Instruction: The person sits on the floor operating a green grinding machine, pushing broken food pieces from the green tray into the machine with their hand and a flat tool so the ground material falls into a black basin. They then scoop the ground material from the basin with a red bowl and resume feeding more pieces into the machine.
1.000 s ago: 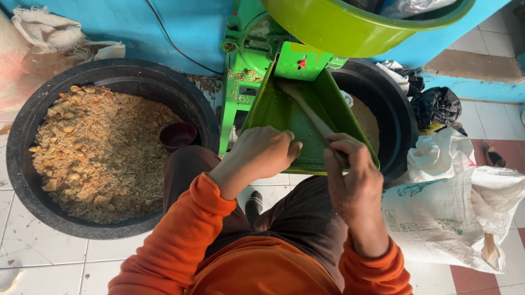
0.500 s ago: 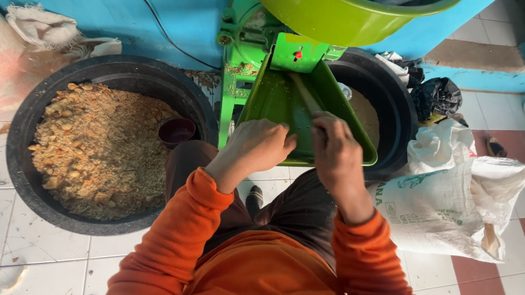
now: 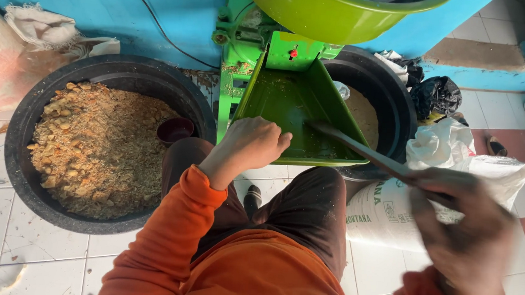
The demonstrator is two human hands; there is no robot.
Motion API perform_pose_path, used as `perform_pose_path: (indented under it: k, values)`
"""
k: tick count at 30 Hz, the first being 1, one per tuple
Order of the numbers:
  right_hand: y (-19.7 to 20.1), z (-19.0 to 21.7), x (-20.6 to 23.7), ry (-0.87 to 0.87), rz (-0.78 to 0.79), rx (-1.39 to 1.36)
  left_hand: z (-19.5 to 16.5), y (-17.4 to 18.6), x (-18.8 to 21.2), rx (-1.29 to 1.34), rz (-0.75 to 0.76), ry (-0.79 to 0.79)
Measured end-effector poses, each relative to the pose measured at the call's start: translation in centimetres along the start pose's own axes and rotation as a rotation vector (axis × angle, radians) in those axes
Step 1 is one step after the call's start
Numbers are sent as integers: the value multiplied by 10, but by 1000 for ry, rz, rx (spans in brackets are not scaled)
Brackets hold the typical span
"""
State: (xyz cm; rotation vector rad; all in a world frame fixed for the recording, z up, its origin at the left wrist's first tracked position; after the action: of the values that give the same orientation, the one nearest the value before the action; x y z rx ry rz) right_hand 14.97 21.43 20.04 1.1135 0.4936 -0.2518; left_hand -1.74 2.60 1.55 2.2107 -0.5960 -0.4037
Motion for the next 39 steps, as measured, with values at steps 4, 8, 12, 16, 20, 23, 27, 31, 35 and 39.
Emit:
perform_pose_path:
  k: [4,8,12,16,20,23,27,31,35,39]
  values:
    - [-69,-21,-9,83,6,-48,4,-2,3,20,-46,-31]
    - [-91,-23,-19,193,-103,-34,-4,4,10,40,-120,-101]
    - [-37,-24,-13,50,-99,-206,-20,21,16,75,-205,-102]
    - [-44,-23,-25,142,53,-226,-34,33,18,15,-241,-126]
    - [-92,-25,-55,353,11,-88,-42,43,23,-45,-327,-136]
    - [-89,-41,-60,263,19,-95,-47,54,28,-37,-418,-156]
    - [-48,-81,-38,-44,-68,-449,-58,65,33,-65,-513,-193]
    - [-27,-106,-18,-24,-328,-750,-64,75,40,-97,-636,-224]
    - [-57,-122,-5,-218,-145,-561,-64,82,50,-90,-758,-225]
    - [-72,-124,12,-173,-189,-624,-61,83,55,-77,-835,-234]
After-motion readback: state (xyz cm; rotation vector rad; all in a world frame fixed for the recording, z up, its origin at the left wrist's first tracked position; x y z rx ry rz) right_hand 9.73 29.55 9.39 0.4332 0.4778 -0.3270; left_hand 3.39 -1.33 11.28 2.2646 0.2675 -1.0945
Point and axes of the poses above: each hand's wrist, its own x-axis away from the middle knuckle, its own y-axis out of the back of the hand, z = x × y, the point moved 7 cm from there along -x, towards the middle knuckle, and after that the axes turned 8 degrees about x, right-handed, at the moved point
